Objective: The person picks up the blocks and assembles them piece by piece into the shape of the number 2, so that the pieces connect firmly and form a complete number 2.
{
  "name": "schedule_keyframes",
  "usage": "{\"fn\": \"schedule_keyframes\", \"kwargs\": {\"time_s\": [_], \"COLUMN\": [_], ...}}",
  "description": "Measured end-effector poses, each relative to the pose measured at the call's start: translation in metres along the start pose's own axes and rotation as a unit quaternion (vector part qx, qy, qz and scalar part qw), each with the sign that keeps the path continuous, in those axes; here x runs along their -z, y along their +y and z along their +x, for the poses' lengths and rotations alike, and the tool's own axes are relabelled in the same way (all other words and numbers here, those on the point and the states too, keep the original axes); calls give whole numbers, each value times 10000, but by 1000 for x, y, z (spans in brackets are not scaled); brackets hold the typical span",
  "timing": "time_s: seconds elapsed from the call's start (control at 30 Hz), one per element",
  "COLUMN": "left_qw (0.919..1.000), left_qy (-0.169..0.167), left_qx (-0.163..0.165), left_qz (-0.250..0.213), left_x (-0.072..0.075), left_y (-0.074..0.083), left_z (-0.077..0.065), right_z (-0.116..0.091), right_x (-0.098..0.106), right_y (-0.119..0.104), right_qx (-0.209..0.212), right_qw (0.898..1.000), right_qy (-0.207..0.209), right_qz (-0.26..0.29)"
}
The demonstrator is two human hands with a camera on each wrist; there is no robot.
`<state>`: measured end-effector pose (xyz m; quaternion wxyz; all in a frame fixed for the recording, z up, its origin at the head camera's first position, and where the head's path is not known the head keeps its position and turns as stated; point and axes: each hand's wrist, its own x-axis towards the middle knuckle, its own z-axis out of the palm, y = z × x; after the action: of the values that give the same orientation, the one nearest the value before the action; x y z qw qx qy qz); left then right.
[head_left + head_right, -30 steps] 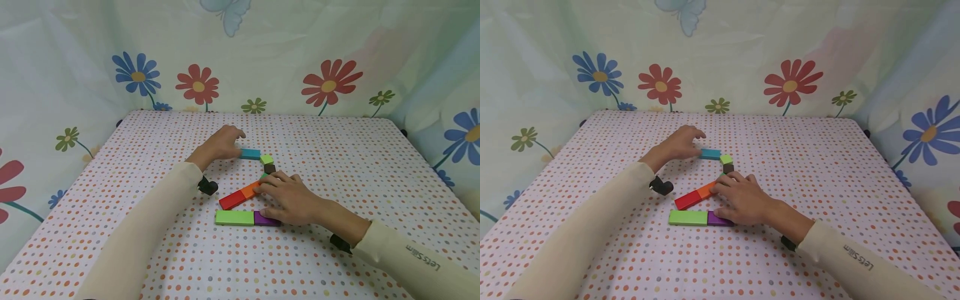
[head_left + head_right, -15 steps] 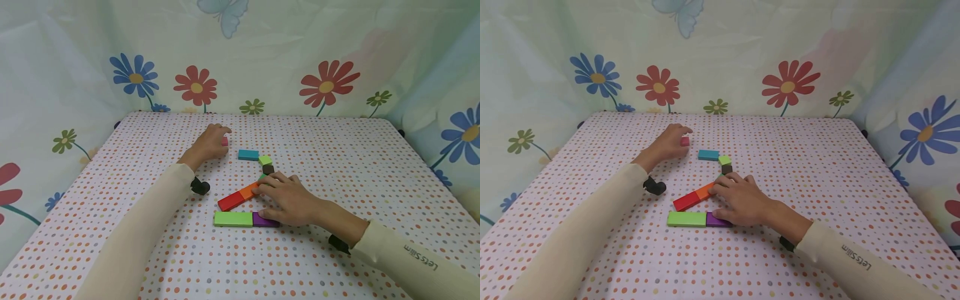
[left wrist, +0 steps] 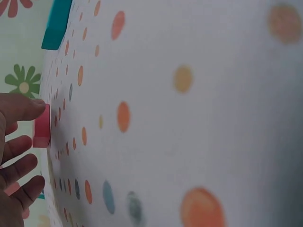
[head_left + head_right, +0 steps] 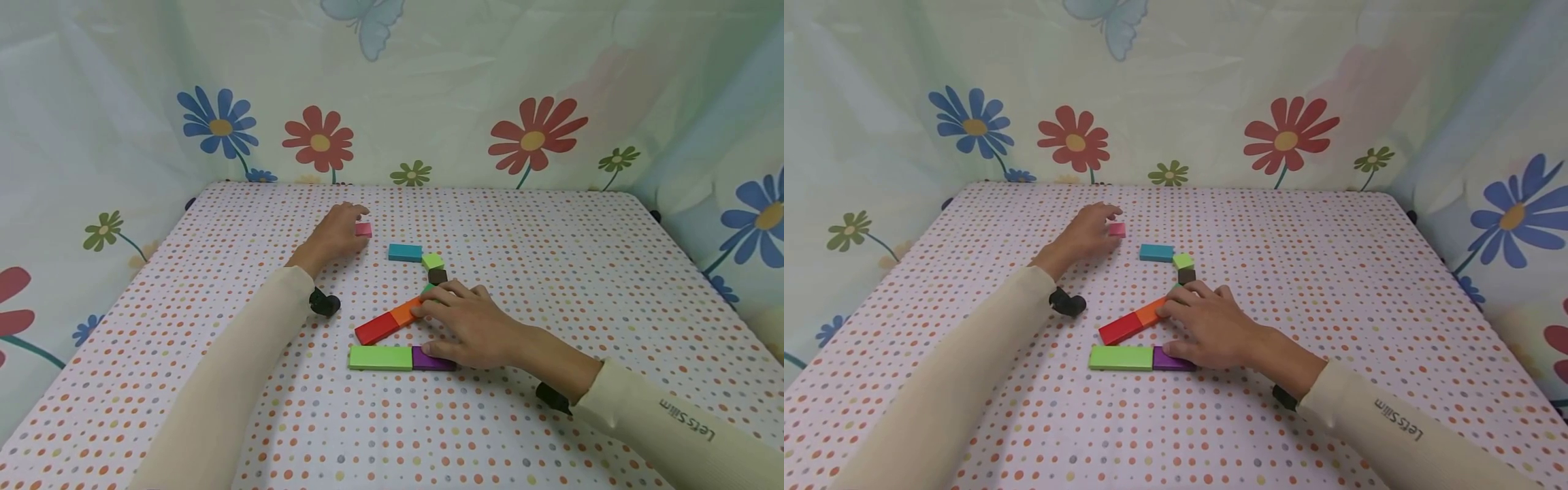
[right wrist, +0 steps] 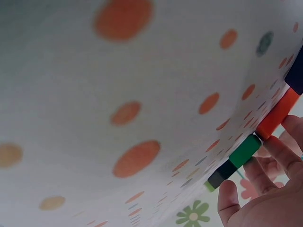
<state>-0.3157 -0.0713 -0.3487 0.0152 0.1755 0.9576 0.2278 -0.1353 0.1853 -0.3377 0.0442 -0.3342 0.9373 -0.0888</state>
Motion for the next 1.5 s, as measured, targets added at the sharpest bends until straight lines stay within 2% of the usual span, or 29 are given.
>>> {"fn": "schedule_keyframes", "kwargs": {"time_s": [0.17, 0.4, 0.63, 0.87, 1.5], "left_qw": [9999, 10000, 9999, 9997, 9994], "left_qy": [9, 10, 9, 25, 146], "left_qx": [-83, 65, -66, -53, -73], "left_qz": [-102, -49, -81, -239, -302], "left_x": [0, 0, 1, 0, 3], "left_y": [1, -1, -1, 0, 1], "left_z": [0, 1, 1, -1, -4], "right_z": [0, 1, 1, 1, 1], "right_x": [0, 0, 1, -1, -2], "right_y": [0, -1, -3, -2, 0], "right_qx": [9, 19, -21, 38, -13], "right_qw": [10000, 10000, 10000, 10000, 10000], "right_qy": [18, 13, -13, 23, 22], "right_qz": [-8, -18, 23, 23, 10]}}
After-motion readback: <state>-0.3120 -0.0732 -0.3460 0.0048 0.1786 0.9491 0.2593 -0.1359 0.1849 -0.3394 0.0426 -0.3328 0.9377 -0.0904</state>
